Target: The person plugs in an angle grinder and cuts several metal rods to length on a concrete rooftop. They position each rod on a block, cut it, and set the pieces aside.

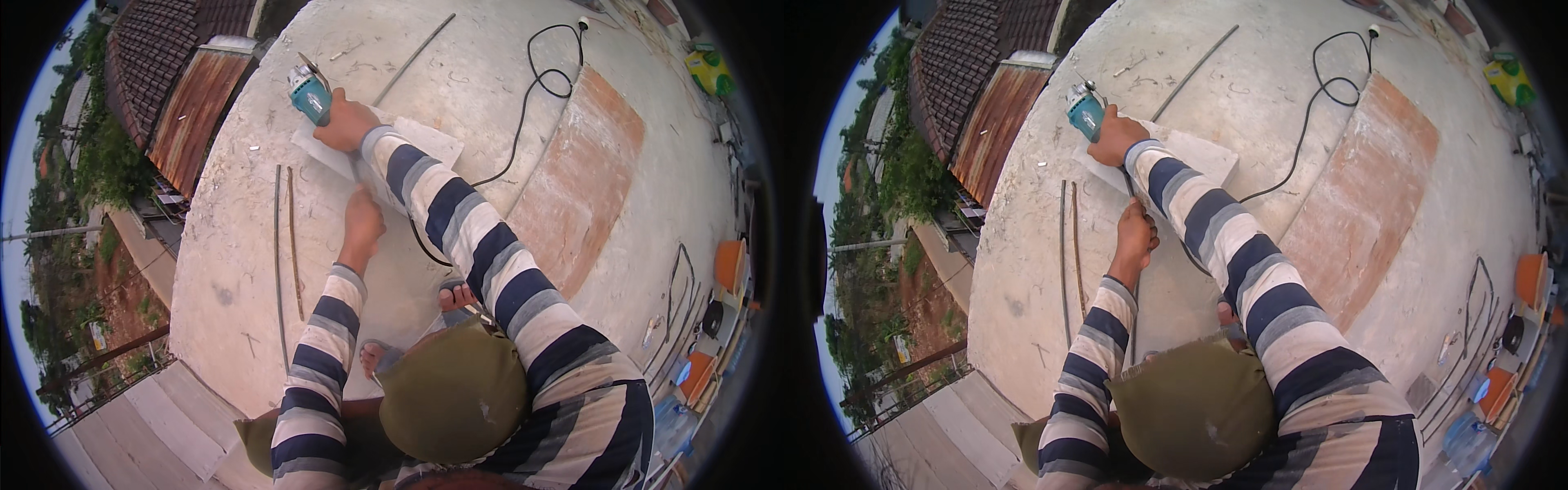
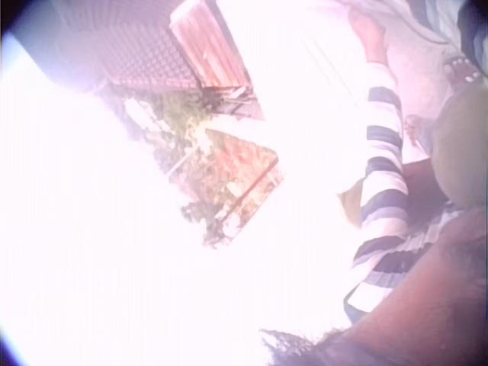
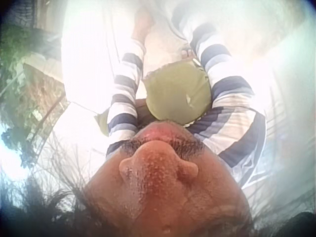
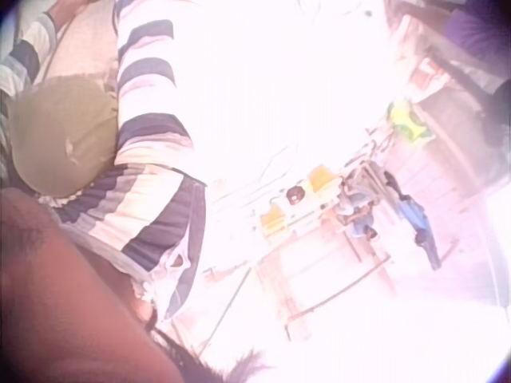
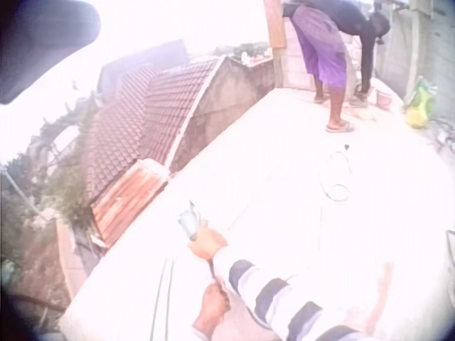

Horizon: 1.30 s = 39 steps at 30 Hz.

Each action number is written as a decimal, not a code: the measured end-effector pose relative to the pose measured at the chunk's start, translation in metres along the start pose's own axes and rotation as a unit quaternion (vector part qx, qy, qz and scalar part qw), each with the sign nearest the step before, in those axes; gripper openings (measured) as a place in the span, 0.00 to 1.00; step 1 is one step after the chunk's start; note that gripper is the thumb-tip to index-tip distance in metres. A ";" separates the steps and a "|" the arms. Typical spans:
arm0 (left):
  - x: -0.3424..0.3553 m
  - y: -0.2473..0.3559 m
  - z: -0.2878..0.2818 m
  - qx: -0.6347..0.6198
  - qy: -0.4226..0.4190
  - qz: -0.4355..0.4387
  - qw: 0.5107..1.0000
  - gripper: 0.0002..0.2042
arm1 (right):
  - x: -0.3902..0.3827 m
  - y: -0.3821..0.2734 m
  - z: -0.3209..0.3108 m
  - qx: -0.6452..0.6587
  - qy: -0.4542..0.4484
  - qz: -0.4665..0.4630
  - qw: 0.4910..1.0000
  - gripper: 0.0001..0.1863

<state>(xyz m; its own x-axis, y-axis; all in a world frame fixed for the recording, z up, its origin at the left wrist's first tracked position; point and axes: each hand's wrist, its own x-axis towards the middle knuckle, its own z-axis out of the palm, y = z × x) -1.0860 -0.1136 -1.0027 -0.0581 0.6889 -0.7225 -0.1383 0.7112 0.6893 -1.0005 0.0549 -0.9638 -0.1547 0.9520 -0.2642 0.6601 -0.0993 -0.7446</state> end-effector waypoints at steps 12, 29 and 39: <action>0.006 -0.005 -0.003 0.093 0.002 0.022 0.995 0.26 | 0.019 -0.007 -0.005 -0.031 0.001 0.022 0.999 0.52; 0.010 -0.008 -0.006 0.062 -0.002 0.031 0.998 0.24 | 0.013 -0.015 -0.012 -0.053 -0.018 0.031 0.998 0.56; 0.012 -0.009 -0.007 0.051 -0.008 0.020 0.998 0.23 | 0.021 -0.012 -0.008 -0.058 -0.013 0.022 0.998 0.52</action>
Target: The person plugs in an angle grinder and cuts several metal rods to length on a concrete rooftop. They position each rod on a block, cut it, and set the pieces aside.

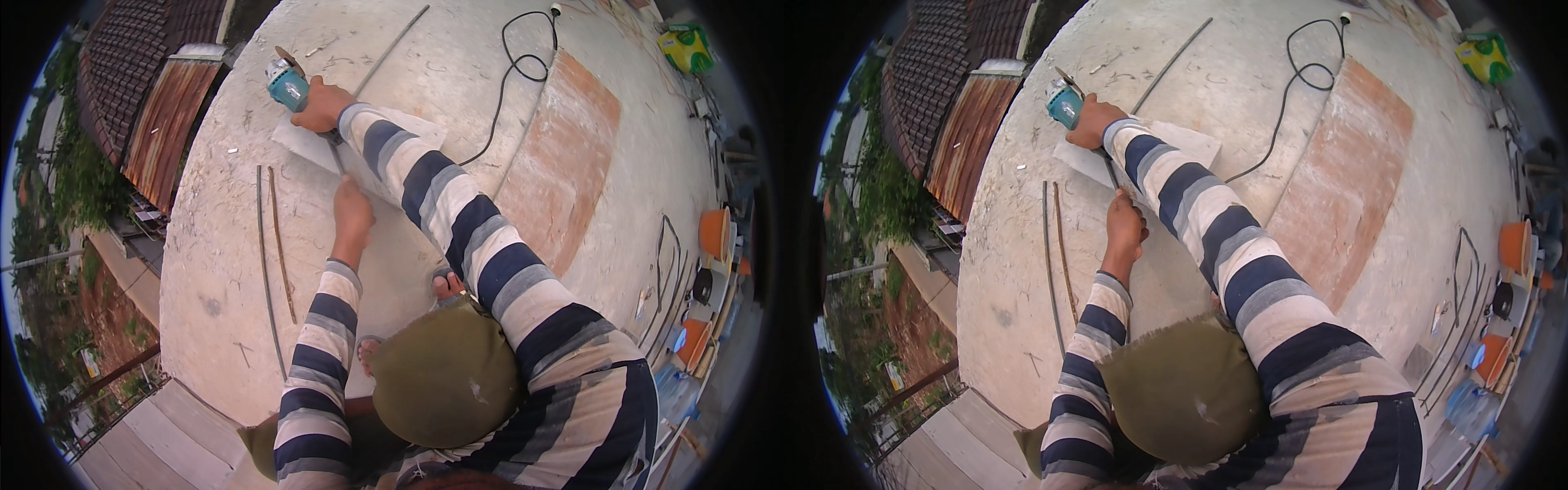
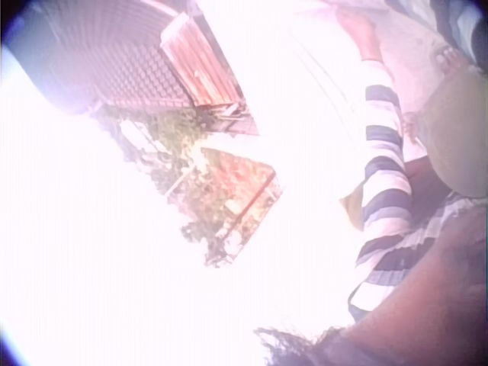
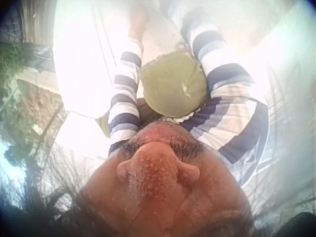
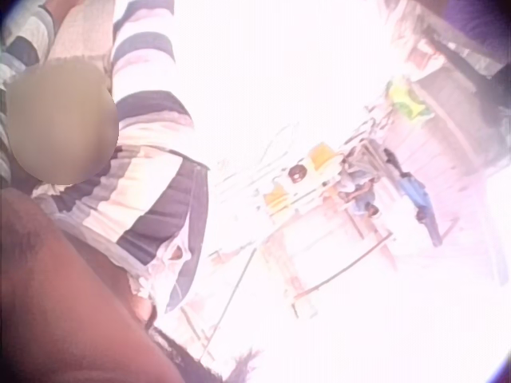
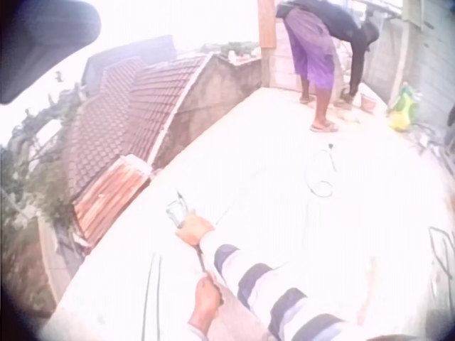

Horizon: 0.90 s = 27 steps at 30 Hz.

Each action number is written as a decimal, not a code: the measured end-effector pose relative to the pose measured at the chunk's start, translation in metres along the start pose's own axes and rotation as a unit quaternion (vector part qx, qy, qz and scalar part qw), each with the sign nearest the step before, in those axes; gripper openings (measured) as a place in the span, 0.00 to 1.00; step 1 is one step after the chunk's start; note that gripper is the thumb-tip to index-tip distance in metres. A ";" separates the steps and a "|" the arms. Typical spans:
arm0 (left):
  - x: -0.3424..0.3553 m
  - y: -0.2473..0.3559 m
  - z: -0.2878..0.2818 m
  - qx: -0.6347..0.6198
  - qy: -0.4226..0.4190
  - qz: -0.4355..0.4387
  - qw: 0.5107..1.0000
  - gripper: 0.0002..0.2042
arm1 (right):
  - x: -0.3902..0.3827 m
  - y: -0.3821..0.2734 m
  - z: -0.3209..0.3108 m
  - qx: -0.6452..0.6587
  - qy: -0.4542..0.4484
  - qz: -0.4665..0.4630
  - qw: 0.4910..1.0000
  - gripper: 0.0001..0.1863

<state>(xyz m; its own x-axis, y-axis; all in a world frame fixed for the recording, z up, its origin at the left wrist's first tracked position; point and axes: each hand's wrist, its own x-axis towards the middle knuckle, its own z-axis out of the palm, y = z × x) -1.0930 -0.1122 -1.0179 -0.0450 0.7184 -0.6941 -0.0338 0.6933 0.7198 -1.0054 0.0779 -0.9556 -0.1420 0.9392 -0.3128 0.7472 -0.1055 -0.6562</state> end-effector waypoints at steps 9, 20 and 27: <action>0.002 0.000 0.003 -0.026 -0.012 0.004 1.000 0.22 | 0.004 0.000 -0.001 -0.013 -0.009 0.013 1.000 0.54; 0.006 -0.003 0.004 -0.012 0.005 0.027 1.000 0.23 | 0.001 -0.006 -0.004 -0.015 -0.025 0.034 0.999 0.53; 0.006 -0.003 0.003 -0.010 0.002 0.025 1.000 0.23 | 0.007 -0.006 0.001 -0.005 -0.007 0.032 0.999 0.46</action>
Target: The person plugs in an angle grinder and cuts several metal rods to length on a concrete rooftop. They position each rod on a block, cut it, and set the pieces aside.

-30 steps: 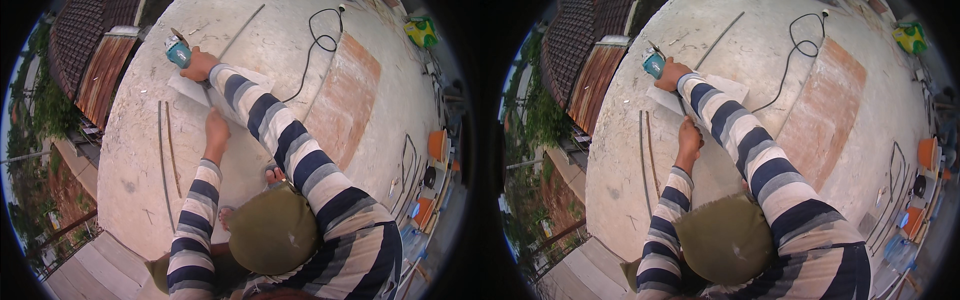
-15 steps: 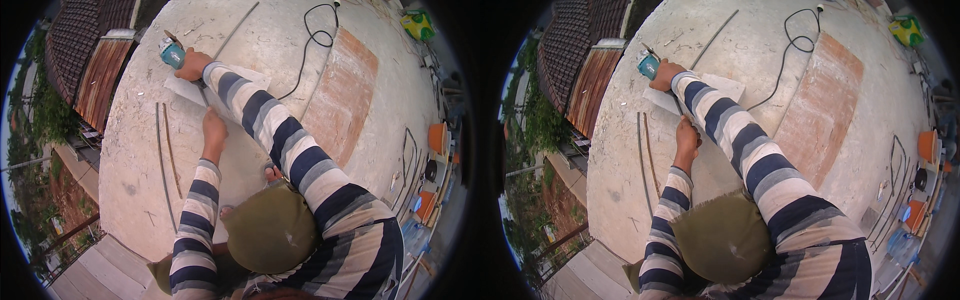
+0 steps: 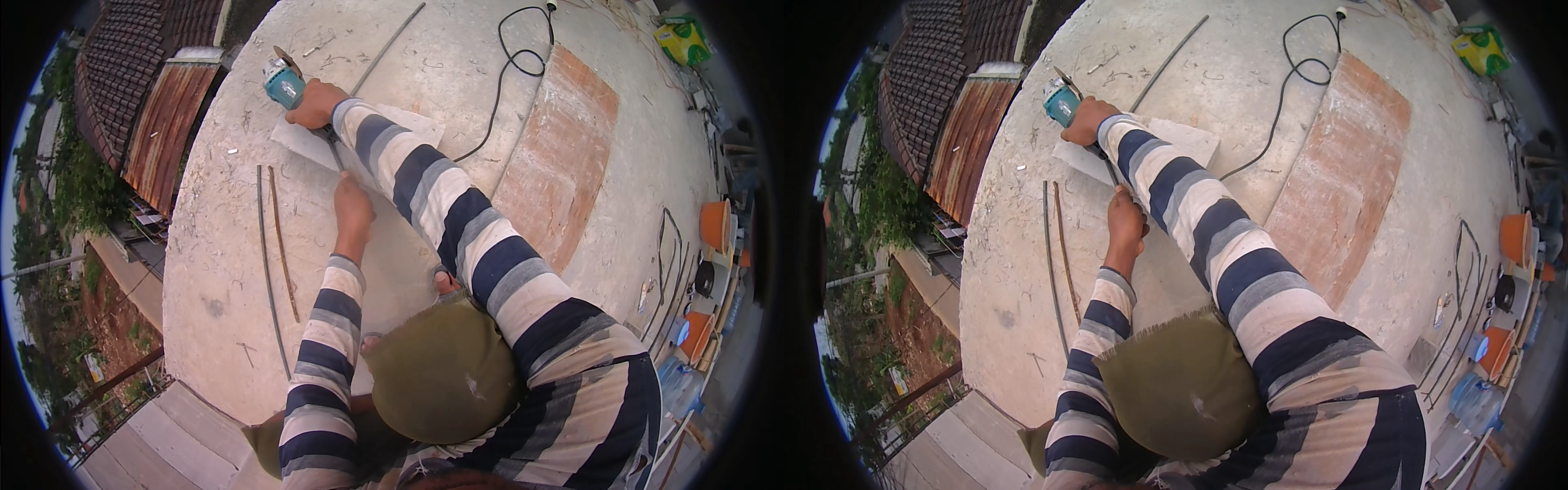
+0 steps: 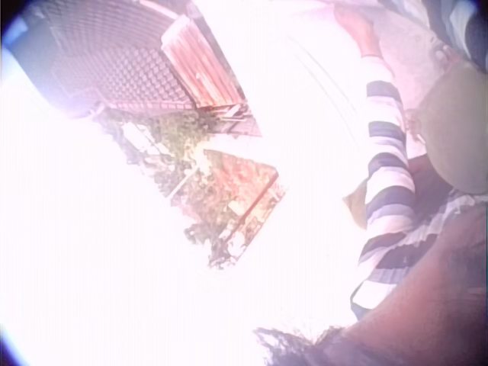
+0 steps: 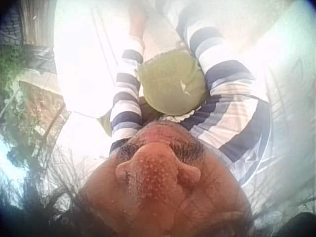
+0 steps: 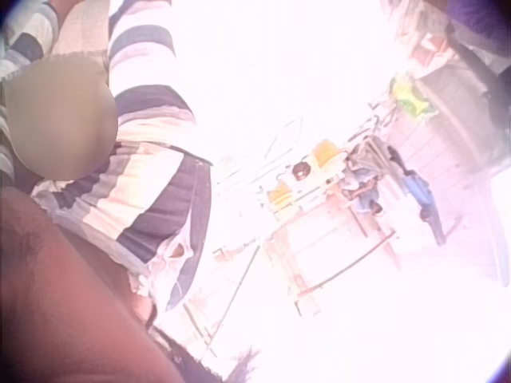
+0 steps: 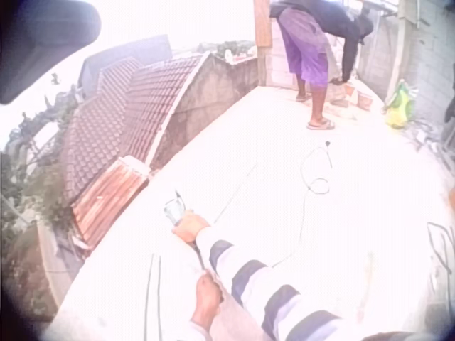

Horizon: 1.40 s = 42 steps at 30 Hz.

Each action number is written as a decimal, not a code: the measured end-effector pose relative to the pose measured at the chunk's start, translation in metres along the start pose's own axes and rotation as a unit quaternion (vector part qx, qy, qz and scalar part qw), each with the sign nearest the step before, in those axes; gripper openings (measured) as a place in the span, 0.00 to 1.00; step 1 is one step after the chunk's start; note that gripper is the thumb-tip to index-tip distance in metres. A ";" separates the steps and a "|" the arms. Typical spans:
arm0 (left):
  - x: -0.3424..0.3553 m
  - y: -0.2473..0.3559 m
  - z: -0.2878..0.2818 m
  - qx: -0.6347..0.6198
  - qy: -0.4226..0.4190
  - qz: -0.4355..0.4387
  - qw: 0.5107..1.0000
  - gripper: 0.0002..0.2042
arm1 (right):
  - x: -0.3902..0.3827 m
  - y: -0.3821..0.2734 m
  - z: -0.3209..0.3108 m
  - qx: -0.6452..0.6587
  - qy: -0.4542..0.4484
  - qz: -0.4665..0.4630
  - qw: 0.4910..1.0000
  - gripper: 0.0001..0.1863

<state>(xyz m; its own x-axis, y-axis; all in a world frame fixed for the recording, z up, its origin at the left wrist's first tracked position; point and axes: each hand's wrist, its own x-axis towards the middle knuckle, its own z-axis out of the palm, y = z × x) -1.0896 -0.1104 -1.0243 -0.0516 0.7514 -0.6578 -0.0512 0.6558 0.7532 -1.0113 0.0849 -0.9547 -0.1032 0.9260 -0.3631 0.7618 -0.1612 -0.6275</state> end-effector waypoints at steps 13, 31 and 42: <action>0.006 -0.006 0.000 0.020 0.014 0.023 0.999 0.25 | -0.002 -0.008 -0.004 -0.004 -0.014 0.004 1.000 0.41; 0.005 -0.004 0.007 0.011 0.030 0.036 0.999 0.22 | -0.001 -0.011 -0.006 -0.023 -0.027 0.015 0.999 0.40; 0.003 -0.004 0.006 0.002 0.020 0.043 0.999 0.22 | -0.002 -0.014 -0.006 -0.018 -0.018 0.025 0.999 0.41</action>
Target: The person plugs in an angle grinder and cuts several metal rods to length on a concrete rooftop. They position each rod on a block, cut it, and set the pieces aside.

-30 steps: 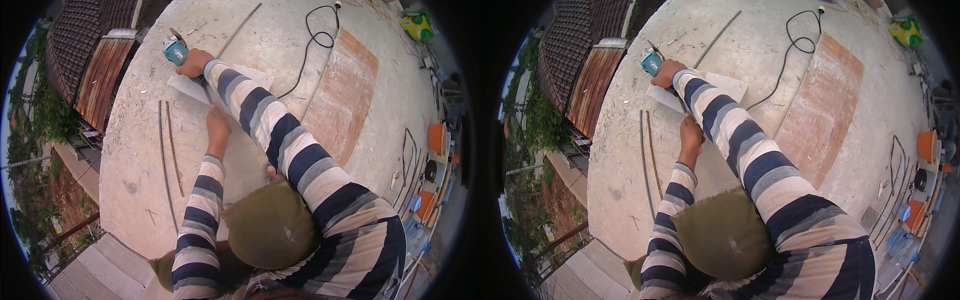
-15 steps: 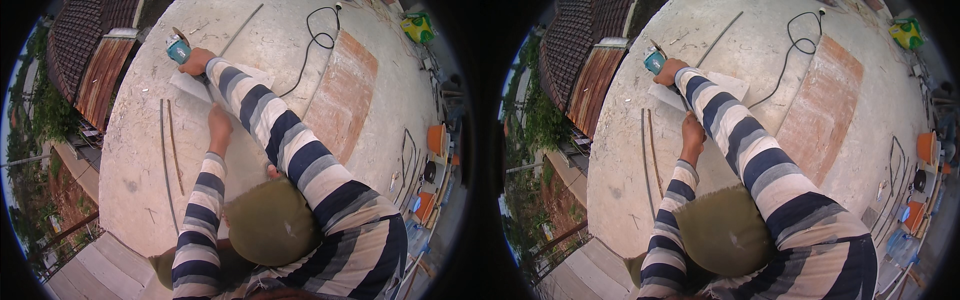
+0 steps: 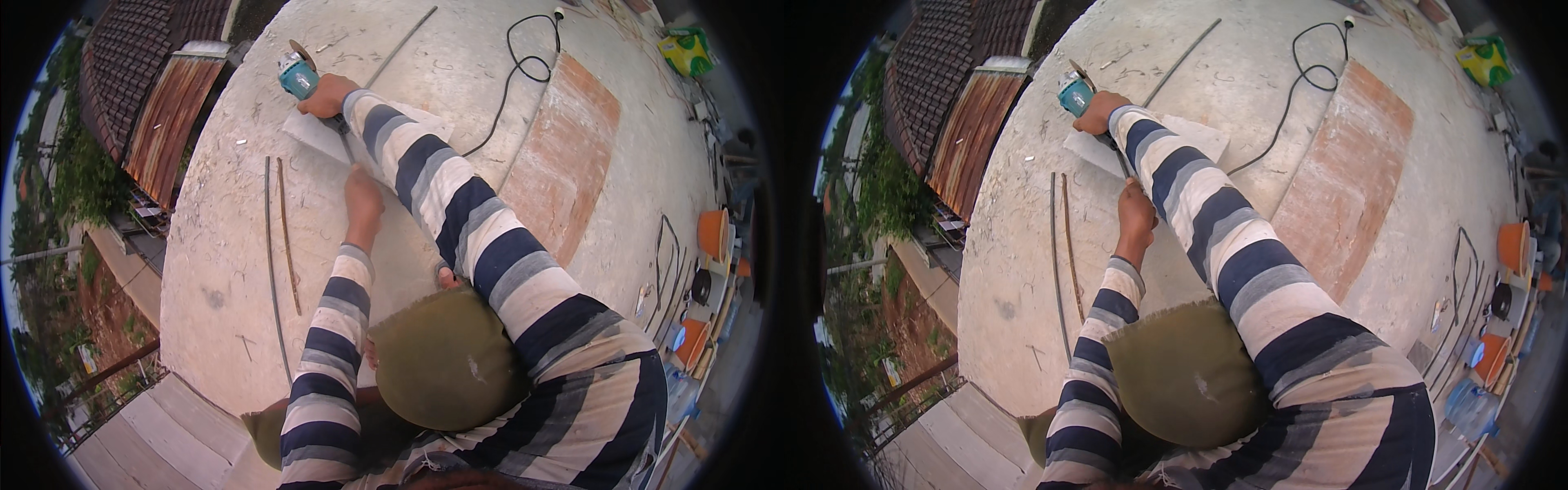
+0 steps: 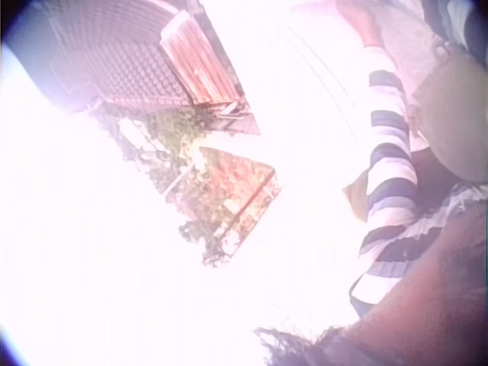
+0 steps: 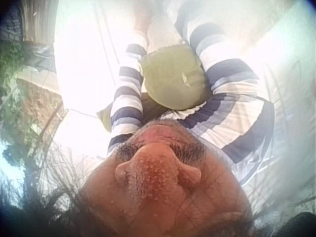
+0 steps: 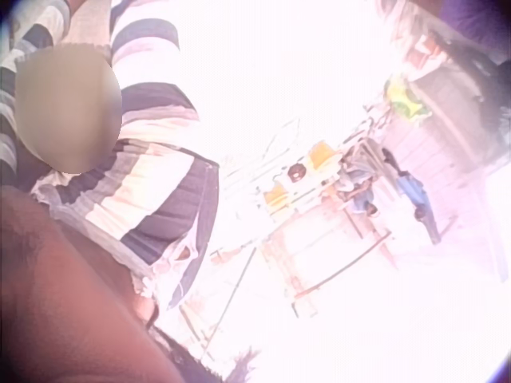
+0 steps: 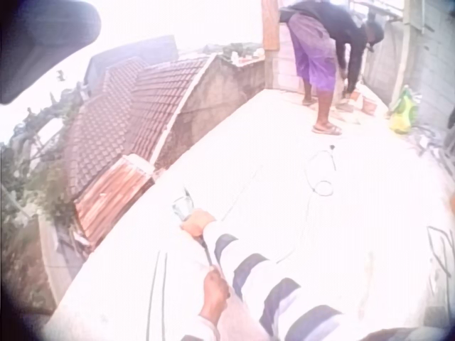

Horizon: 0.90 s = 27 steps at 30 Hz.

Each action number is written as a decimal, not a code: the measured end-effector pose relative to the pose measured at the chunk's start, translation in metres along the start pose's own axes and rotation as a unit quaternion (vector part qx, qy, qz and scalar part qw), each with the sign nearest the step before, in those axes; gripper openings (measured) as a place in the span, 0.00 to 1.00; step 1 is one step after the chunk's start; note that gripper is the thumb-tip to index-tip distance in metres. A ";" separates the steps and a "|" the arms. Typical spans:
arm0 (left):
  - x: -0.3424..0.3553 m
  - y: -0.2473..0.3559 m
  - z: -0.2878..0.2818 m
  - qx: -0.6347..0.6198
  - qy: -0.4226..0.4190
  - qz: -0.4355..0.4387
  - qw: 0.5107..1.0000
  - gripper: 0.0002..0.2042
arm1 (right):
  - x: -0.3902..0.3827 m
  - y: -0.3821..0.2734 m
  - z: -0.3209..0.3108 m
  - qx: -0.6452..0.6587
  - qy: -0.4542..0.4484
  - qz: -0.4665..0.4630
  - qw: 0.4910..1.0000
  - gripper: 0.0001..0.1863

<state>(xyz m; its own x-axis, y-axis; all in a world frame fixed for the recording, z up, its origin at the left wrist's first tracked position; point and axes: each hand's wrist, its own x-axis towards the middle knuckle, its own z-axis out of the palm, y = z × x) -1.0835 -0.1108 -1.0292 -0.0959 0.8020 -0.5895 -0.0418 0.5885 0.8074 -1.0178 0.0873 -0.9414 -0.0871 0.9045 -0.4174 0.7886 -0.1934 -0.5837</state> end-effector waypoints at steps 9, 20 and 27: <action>0.001 -0.003 -0.001 -0.006 -0.005 0.018 1.000 0.23 | 0.000 -0.002 0.000 -0.005 -0.003 0.005 1.000 0.41; -0.003 0.002 -0.003 0.023 0.000 0.017 1.000 0.26 | 0.007 0.000 0.003 -0.013 -0.001 -0.004 1.000 0.40; -0.014 0.013 0.001 0.020 -0.002 0.003 1.000 0.27 | 0.007 0.002 0.000 -0.018 -0.002 0.002 1.000 0.41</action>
<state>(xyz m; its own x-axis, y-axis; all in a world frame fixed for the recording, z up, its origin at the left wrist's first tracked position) -1.0812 -0.1141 -1.0105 -0.0924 0.8061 -0.5846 -0.0010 0.5870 0.8096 -1.0169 0.0930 -0.9459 -0.0854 0.9023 -0.4226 0.8100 -0.1841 -0.5567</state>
